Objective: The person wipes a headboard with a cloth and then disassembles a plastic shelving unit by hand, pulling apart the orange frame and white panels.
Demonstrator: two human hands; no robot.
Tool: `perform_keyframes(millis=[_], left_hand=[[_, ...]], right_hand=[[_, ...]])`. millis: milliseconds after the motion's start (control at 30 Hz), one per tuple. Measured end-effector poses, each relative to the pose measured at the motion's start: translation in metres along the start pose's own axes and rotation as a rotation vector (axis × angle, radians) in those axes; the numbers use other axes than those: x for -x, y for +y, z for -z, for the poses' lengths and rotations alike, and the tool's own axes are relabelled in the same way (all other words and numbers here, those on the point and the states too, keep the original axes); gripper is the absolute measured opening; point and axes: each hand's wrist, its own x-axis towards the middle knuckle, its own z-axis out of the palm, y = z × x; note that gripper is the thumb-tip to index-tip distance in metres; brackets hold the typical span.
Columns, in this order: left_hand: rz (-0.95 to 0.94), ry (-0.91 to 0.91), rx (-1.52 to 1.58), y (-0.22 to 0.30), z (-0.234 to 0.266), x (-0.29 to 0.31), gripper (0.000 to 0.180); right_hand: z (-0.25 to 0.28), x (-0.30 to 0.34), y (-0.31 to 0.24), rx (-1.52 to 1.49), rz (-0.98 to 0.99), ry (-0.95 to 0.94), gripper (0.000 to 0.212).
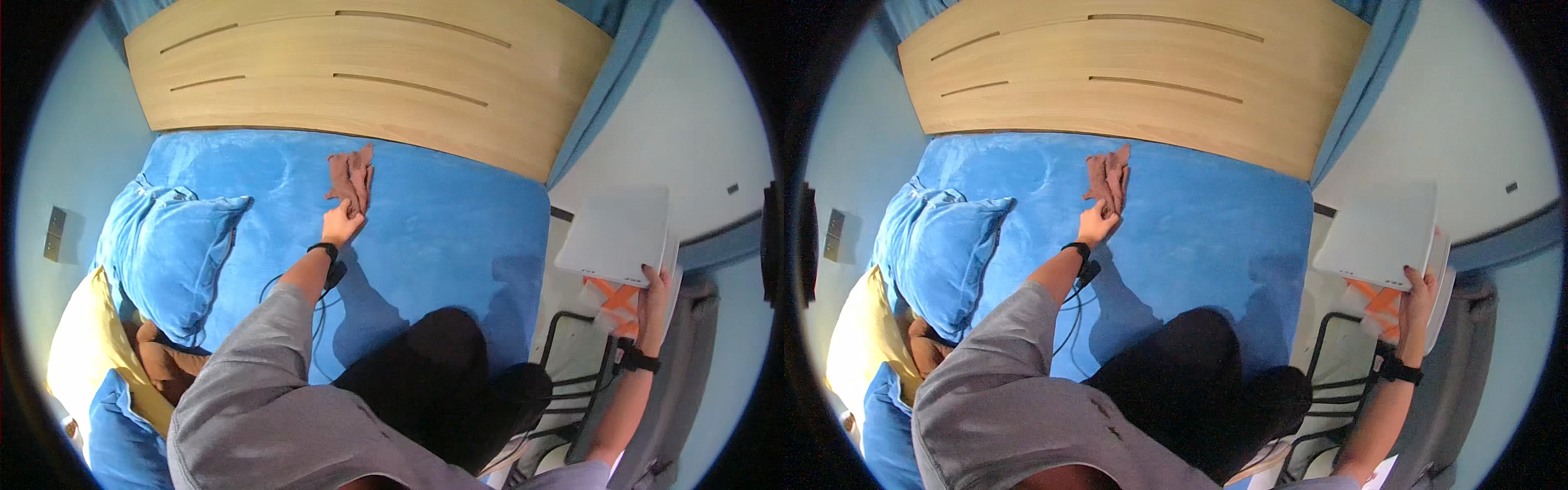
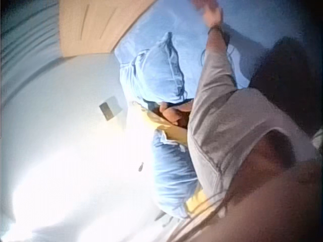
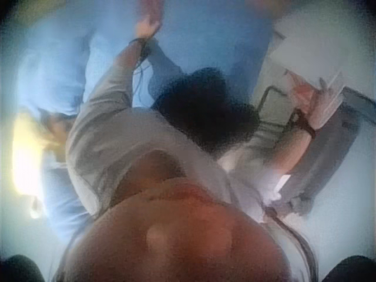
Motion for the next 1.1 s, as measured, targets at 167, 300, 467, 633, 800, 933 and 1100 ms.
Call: perform_keyframes(millis=[167,300,467,633,800,933,1100], left_hand=[[0.37,-0.224,1.222,-0.003,0.063,0.021,0.007],[0.208,-0.223,1.015,0.012,0.166,0.087,0.008],[0.179,-0.118,0.866,0.05,0.272,0.173,0.023],[0.105,-0.135,1.158,0.097,0.317,0.216,0.021],[0.069,0.198,1.37,0.177,0.353,0.24,0.041],[0.159,-0.047,1.39,0.237,0.366,0.241,0.078],[0.173,-0.658,1.597,0.239,0.366,0.204,0.097]], right_hand=[[-0.059,0.125,-0.049,0.456,0.186,-0.243,0.006],[-0.087,0.217,-0.054,0.5,0.135,-0.396,0.012],[-0.085,0.287,-0.06,0.468,0.194,-0.594,0.015],[-0.094,0.37,-0.063,0.605,0.346,-0.894,0.016],[-0.116,0.431,-0.046,0.559,0.413,-0.968,0.02],[-0.117,0.44,-0.041,0.724,0.489,-0.982,0.018],[-0.115,0.458,-0.025,0.963,0.633,-1.158,0.014]])
